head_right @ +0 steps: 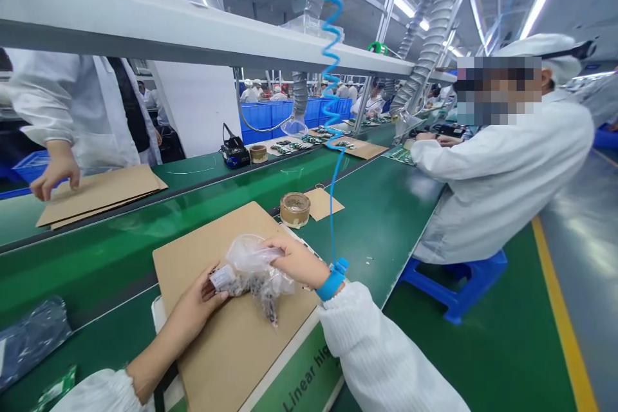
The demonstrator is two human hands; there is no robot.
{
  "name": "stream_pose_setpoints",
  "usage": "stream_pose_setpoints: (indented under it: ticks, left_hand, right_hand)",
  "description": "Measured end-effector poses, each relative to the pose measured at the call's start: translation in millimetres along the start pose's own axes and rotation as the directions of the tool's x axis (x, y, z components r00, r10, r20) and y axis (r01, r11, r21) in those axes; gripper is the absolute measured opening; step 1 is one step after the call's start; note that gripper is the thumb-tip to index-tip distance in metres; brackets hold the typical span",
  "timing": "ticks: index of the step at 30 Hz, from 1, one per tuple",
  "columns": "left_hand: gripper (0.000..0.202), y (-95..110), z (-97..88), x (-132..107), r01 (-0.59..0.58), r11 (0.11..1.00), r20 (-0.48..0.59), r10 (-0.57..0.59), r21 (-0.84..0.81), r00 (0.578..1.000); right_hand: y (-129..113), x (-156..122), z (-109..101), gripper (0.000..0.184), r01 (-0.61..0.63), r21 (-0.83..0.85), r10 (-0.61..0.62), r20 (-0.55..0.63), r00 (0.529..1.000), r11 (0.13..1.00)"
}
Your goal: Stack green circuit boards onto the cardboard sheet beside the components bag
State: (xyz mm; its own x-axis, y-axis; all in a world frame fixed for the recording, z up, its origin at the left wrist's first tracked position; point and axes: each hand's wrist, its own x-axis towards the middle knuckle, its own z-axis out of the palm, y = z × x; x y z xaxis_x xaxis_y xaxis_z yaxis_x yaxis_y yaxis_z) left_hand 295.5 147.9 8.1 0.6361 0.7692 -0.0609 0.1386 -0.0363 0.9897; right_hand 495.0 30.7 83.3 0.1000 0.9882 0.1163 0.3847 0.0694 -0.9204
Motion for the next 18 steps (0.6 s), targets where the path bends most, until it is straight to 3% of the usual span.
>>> stream_pose_setpoints:
  ticks: [4,6,10,13,18]
  left_hand:
    - [0.039,-1,-1.4,4,-0.059,0.996,0.016,0.058,0.072,0.998]
    - [0.039,-3,-2.8,6,-0.069,0.991,0.013,0.068,0.117,0.998]
    - [0.045,-1,-4.7,8,-0.057,0.975,-0.016,0.061,0.213,0.998]
    - [0.046,3,-5.8,9,-0.044,0.955,-0.038,0.057,0.293,0.998]
    - [0.04,8,-7.7,12,-0.047,0.906,-0.104,0.1,0.422,0.989]
  right_hand:
    - [-5,-20,-27,0.071,0.014,-0.114,-0.003,0.098,0.995,0.993]
    - [3,-37,-45,0.077,-0.018,-0.177,0.028,0.056,0.998,0.984]
    - [32,-65,-60,0.046,-0.177,-0.373,0.154,-0.093,0.984,0.911]
    - [53,-73,-43,0.025,-0.256,-0.498,0.222,-0.128,0.967,0.829]
    - [72,-64,-11,0.022,-0.336,-0.6,0.225,-0.255,0.94,0.726]
